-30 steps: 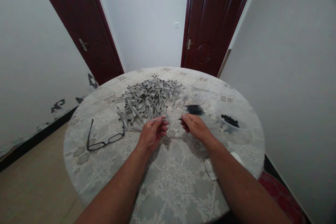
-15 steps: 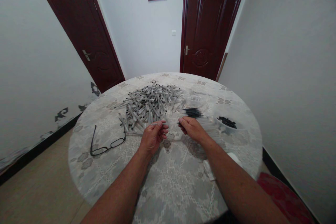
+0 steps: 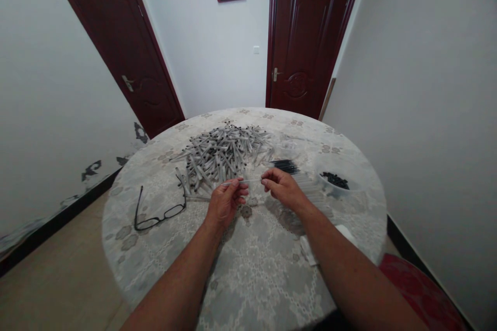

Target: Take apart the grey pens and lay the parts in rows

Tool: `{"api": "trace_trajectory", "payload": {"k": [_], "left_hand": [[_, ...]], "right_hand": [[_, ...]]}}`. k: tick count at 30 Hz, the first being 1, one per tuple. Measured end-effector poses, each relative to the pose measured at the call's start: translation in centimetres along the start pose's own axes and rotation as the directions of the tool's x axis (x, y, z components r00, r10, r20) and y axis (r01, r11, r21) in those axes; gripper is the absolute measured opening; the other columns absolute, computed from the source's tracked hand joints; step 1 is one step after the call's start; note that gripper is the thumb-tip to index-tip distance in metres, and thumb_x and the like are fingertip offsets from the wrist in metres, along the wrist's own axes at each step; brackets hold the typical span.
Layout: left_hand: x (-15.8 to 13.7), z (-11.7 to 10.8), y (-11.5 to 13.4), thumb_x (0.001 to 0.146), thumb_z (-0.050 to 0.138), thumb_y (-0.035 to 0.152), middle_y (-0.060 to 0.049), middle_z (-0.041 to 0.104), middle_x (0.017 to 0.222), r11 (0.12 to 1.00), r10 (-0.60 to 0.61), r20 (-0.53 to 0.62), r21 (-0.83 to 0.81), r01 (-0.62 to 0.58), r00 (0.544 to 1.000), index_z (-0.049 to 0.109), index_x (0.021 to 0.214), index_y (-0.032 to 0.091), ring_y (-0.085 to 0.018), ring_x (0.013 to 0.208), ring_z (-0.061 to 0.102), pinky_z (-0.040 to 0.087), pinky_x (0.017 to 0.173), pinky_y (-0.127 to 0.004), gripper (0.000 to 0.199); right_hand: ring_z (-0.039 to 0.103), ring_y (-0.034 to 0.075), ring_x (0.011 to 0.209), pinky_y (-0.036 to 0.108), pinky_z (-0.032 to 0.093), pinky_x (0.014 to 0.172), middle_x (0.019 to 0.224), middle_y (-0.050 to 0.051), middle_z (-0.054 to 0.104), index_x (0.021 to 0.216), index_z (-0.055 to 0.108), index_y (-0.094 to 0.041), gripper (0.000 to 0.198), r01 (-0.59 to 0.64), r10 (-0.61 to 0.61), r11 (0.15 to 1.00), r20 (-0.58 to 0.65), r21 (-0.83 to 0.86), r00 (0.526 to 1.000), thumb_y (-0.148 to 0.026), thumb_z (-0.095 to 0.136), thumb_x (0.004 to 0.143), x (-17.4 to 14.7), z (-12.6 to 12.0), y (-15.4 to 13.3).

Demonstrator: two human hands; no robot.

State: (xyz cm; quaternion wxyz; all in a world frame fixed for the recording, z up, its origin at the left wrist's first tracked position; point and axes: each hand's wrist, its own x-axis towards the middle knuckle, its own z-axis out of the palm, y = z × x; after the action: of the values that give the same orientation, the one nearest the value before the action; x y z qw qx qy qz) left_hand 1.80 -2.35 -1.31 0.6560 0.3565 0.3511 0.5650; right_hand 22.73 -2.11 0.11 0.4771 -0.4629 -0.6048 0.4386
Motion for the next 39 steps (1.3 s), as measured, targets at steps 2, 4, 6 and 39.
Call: {"api": "trace_trajectory", "payload": {"k": [2,4,6,39], "left_hand": [[-0.03,0.07,0.03,0.08,0.084,0.035,-0.009,0.077,0.086,1.0,-0.001,0.001,-0.001,0.001,1.0,0.072,0.105,0.01,-0.015,0.067,0.072,0.057,0.051,-0.021,0.037],[-0.07,0.13,0.03,0.08,0.084,0.035,-0.009,0.077,0.086,1.0,-0.001,0.001,0.004,0.001,1.0,0.072,0.105,0.011,-0.015,0.068,0.072,0.056,0.051,-0.021,0.037],[-0.08,0.13,0.0,0.081,0.084,0.035,-0.01,0.078,0.087,1.0,0.0,-0.002,0.009,0.0,1.0,0.072,0.105,0.011,-0.015,0.068,0.073,0.056,0.051,-0.02,0.036],[0.43,-0.3,-0.17,0.085,0.081,0.033,-0.01,0.078,0.087,1.0,0.01,0.005,-0.005,-0.01,1.0,0.072,0.106,0.01,-0.015,0.068,0.073,0.057,0.05,-0.021,0.032]], "right_hand": [[0.056,0.012,0.058,0.022,0.041,0.053,0.072,-0.003,0.065,0.096,0.065,-0.02,0.02,0.008,-0.008,1.0,-0.015,-0.001,1.0,-0.033,0.067,0.082,-0.04,0.05,-0.17],[0.057,0.013,0.059,0.023,0.042,0.054,0.073,-0.002,0.066,0.099,0.065,-0.02,0.021,0.01,-0.01,1.0,-0.028,-0.02,1.0,-0.035,0.067,0.083,-0.12,0.02,-0.32],[0.057,0.013,0.056,0.023,0.042,0.054,0.071,-0.002,0.066,0.097,0.065,-0.02,0.021,0.009,-0.011,0.998,-0.038,-0.06,0.999,-0.04,0.062,0.089,-0.19,-0.08,-0.41],[0.052,0.012,0.052,0.024,0.041,0.054,0.066,-0.004,0.062,0.095,0.066,-0.021,0.016,0.023,-0.023,1.0,-0.037,-0.011,0.999,-0.031,0.062,0.083,0.0,-0.02,-0.02]]}}
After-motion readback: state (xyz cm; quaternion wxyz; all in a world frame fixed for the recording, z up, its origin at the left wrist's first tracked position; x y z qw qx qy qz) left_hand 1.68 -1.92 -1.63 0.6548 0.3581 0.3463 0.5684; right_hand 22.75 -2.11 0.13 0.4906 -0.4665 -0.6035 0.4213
